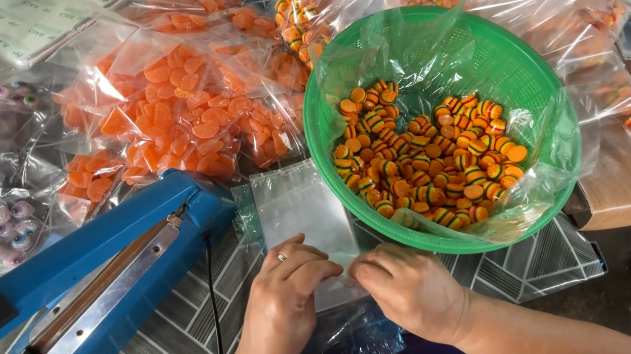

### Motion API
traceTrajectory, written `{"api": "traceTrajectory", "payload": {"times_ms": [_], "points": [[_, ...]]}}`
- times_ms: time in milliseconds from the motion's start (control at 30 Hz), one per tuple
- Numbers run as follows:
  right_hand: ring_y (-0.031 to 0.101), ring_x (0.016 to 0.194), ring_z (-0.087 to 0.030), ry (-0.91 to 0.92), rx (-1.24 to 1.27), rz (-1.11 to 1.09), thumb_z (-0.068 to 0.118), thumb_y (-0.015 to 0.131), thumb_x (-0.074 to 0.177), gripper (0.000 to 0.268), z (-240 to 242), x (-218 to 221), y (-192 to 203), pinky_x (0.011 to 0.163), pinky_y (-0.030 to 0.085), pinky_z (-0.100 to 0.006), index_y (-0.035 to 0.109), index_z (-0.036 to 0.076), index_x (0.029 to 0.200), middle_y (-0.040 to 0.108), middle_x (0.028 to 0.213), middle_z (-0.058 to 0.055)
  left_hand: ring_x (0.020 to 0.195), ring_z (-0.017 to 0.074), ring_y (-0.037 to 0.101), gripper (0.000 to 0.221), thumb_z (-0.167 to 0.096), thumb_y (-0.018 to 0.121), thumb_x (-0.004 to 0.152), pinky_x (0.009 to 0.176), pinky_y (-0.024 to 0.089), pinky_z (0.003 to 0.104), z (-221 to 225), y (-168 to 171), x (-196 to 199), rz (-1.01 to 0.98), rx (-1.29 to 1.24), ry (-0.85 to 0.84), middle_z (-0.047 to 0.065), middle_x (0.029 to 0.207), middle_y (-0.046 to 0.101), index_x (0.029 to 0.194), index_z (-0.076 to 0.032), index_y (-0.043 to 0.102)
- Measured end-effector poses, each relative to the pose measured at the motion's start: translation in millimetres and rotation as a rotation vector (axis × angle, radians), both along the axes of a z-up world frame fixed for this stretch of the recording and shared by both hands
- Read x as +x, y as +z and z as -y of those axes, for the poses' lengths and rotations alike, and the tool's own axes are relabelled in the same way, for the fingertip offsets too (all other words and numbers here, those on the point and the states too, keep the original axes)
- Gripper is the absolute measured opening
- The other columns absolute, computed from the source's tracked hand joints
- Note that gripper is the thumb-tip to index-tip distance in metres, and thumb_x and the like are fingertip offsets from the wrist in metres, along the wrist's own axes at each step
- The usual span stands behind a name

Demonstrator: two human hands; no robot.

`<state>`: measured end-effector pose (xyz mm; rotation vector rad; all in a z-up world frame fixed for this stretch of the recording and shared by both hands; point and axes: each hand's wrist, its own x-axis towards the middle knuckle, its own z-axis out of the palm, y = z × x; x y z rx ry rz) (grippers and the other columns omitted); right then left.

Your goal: The person picks up a small plastic bag and fills it with fish-shaped candies by hand from a green basket, then sets the filled bag aside and repeats the process with a new bag.

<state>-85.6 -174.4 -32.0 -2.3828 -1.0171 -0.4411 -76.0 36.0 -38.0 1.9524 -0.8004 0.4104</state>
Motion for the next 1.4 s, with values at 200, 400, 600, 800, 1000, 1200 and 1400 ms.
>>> {"api": "traceTrajectory", "payload": {"times_ms": [200,400,600,800,1000,1200,1400], "points": [[0.047,0.060,-0.021,-0.149,-0.209,0.217,0.007,0.067,0.079,0.022,7,7,-7,0.061,0.043,-0.035,0.048,0.015,0.071,0.043,0.072,0.002,0.095,0.0299,0.076,0.039,0.018,0.050,0.092,0.108,0.054,0.051,2,-12,-7,-0.053,0.108,0.054,0.007,0.108,0.077,0.122,-0.005,0.060],[0.065,0.067,-0.018,-0.022,-0.110,-0.134,0.022,0.071,0.097,0.013,19,-10,29,0.056,0.053,-0.033,0.066,0.010,0.098,0.063,0.089,0.001,0.088,0.0261,0.058,0.014,-0.008,0.064,0.096,0.077,0.046,0.038,-12,-28,-1,0.038,0.271,0.180,0.003,0.091,0.071,0.107,-0.006,0.073],[0.069,0.085,-0.016,0.085,-0.040,0.091,0.014,0.077,0.093,0.028,17,-16,63,0.074,0.061,-0.030,0.066,0.000,0.115,0.068,0.103,-0.004,0.081,0.0252,0.058,0.015,0.008,0.065,0.091,0.080,0.050,0.037,-8,-28,-1,0.057,0.176,0.197,0.004,0.093,0.075,0.099,-0.003,0.072],[0.055,0.066,-0.019,-0.017,-0.303,0.251,0.005,0.055,0.098,0.010,-11,-5,23,0.048,0.046,-0.030,0.065,0.004,0.100,0.056,0.073,-0.002,0.082,0.0262,0.058,0.032,0.014,0.056,0.083,0.074,0.051,0.037,-5,-32,-1,0.057,0.167,0.203,0.002,0.087,0.074,0.102,-0.005,0.073],[0.050,0.064,-0.023,0.043,-0.135,0.174,0.007,0.052,0.102,0.015,-2,-13,86,0.060,0.044,-0.034,0.061,0.008,0.090,0.049,0.073,-0.002,0.078,0.0250,0.060,0.010,0.004,0.068,0.093,0.078,0.052,0.036,-5,-27,0,0.076,0.095,0.217,0.006,0.093,0.077,0.099,-0.003,0.071],[0.067,0.062,-0.013,-0.124,0.166,0.174,0.007,0.080,0.083,0.017,38,-33,96,0.060,0.060,-0.026,0.065,0.004,0.088,0.071,0.079,-0.006,0.072,0.0231,0.067,0.013,0.008,0.068,0.091,0.081,0.051,0.036,0,-33,2,0.061,0.068,0.268,0.007,0.085,0.074,0.100,-0.001,0.071],[0.067,0.072,-0.025,-0.608,0.225,0.267,0.019,0.071,0.094,0.024,59,-59,99,0.073,0.052,-0.035,0.067,-0.005,0.091,0.071,0.087,-0.017,0.133,0.0436,0.052,0.080,0.002,0.061,0.077,0.104,0.044,0.053,-25,39,-19,-0.344,0.334,0.029,0.026,0.140,0.059,0.153,0.004,0.035]]}}
